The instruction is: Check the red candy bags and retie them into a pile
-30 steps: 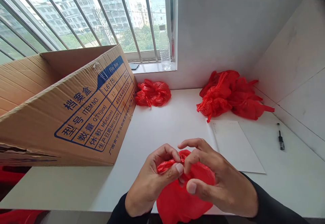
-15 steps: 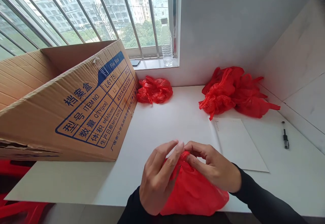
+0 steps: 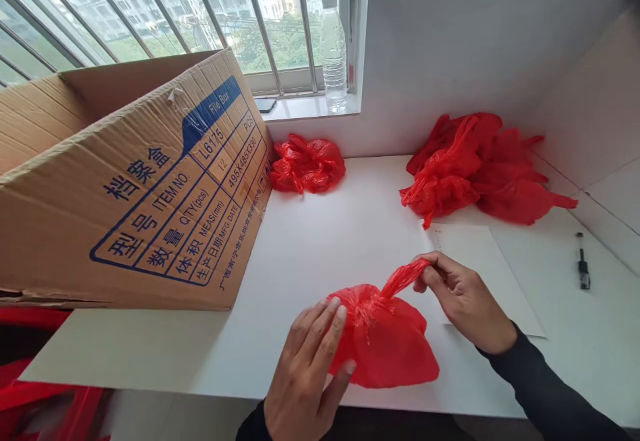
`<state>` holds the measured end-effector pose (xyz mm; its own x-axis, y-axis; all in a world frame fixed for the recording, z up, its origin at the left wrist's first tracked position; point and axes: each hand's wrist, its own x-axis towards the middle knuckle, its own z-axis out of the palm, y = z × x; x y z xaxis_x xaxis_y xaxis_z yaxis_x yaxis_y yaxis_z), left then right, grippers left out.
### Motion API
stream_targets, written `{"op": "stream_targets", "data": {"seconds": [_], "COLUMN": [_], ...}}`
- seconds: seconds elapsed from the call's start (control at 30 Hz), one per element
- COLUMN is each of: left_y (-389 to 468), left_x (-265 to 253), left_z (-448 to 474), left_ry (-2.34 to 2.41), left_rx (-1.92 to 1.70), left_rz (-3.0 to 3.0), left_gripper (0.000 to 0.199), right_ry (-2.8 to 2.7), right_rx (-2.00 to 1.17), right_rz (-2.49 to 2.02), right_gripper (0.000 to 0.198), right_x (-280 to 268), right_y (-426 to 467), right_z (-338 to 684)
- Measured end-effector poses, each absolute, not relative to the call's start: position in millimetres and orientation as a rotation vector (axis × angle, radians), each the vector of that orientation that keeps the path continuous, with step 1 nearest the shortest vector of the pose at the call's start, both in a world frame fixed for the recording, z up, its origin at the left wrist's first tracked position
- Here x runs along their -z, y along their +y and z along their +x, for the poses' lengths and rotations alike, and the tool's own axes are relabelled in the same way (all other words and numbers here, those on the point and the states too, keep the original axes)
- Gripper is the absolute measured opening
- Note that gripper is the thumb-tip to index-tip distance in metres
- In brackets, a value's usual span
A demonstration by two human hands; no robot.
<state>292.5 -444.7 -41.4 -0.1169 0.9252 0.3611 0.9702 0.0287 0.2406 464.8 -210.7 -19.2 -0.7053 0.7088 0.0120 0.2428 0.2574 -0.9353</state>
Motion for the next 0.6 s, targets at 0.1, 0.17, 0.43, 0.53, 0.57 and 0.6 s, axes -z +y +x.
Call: {"op": "stream_targets", "data": {"seconds": [0.1,0.17,0.43,0.53,0.57,0.6], "left_y": [-419,-404,-315,-257,-237,-219], "left_x": [46,52,26,15,15,16], "left_z": [304,307,263,222,209,197], "left_ry": [-2.223,-2.306,-2.663,-2.583,-2.554,-2.527], "left_rx": [0.600,0.562,1.591,1.602,1.580,1.547], "left_rz": [-2.181,-2.221,-1.631,-1.307,-1.224,-1.171], "left_gripper": [0.070,0.068,0.038,0.032,0.033,0.034], "right_ry": [-1.990,-1.894,-1.579,-1.520,-1.491,-1.460], "right_rx": [-1.488,-1.442,-1.288,-1.268,-1.255,-1.243], "right_rz": [-0.879,-0.965,-1.332,-1.347,-1.335,-1.320], "right_gripper": [0.038,0.046,0.059,0.057,0.054,0.052], "right_x": [26,33,70,73,72,73], "right_y": [-214,-211,-190,-197,-202,-207], "right_z": [462,468,521,522,518,512]}}
